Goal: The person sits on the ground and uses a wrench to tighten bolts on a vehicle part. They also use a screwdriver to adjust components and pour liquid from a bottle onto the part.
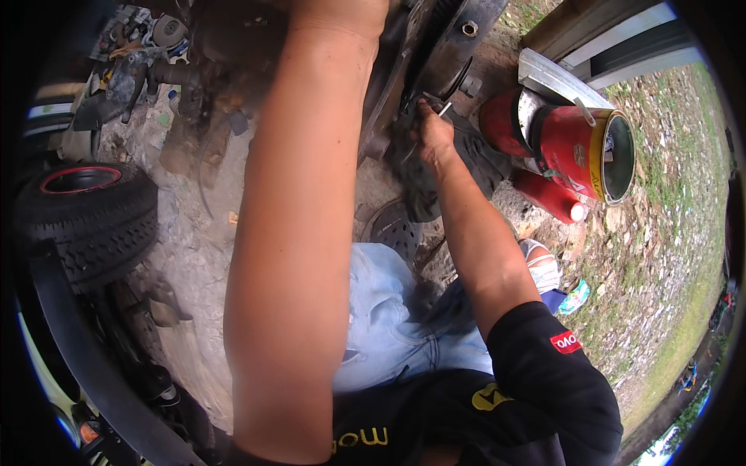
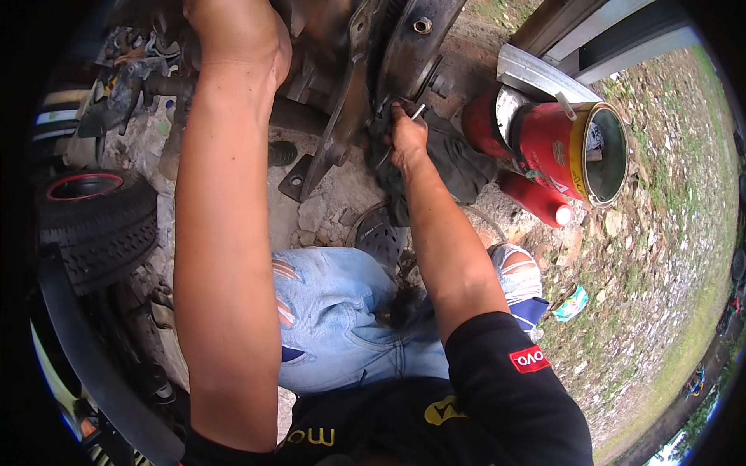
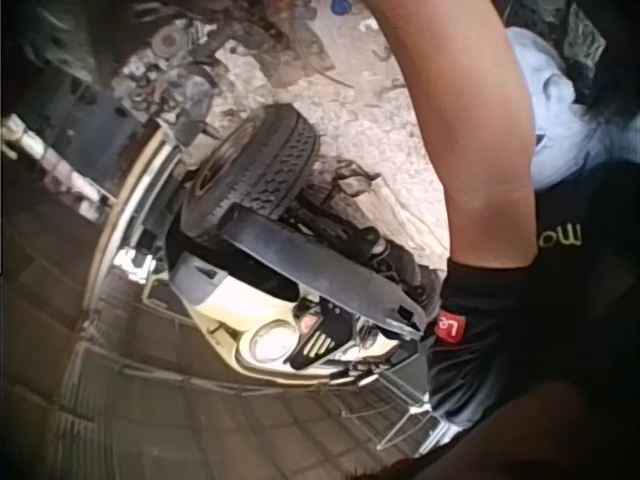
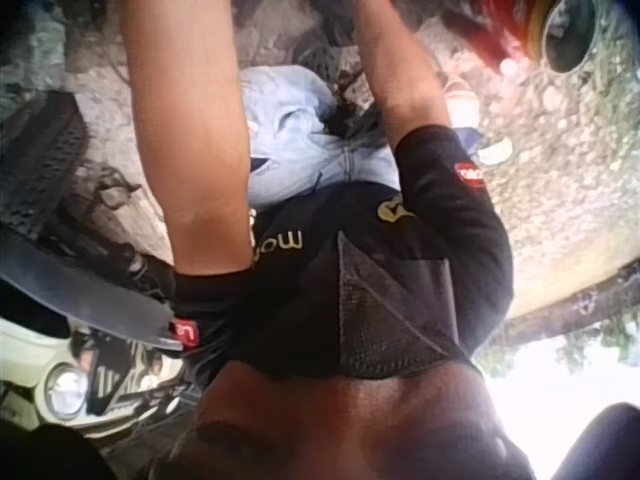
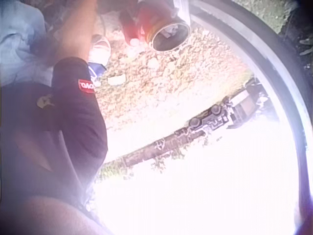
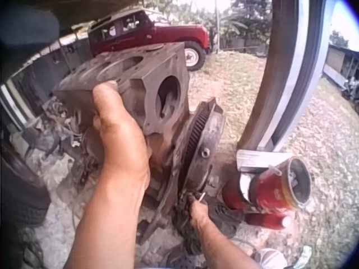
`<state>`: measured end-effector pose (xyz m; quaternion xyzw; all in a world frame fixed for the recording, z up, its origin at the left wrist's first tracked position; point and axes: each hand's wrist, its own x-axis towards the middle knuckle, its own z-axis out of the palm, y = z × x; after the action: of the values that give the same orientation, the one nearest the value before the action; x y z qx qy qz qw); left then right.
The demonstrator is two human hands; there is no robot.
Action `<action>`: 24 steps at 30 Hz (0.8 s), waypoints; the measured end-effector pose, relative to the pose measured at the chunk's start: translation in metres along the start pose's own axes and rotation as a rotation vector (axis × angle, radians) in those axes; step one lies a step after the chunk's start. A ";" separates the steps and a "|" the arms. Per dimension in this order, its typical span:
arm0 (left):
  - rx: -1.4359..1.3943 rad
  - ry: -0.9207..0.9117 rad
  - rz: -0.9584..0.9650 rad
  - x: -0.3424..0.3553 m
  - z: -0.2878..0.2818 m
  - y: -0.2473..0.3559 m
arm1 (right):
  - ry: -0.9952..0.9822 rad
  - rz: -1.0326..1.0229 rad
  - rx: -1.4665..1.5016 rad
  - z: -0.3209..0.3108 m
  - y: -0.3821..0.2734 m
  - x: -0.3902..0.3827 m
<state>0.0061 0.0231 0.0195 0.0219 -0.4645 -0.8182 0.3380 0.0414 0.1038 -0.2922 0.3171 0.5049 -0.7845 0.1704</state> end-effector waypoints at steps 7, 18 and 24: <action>0.050 -0.098 0.146 0.007 -0.015 -0.011 | 0.133 0.009 0.111 0.014 0.012 0.005; 0.049 -0.155 0.195 0.010 -0.022 -0.017 | 0.114 -0.155 -0.021 0.011 0.033 0.014; 0.043 -0.203 0.232 0.009 -0.022 -0.024 | 0.150 -0.147 -0.342 0.007 0.019 -0.010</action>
<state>-0.0060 0.0098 -0.0086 -0.1076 -0.5131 -0.7616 0.3809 0.0579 0.0885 -0.2963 0.3033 0.6638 -0.6719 0.1262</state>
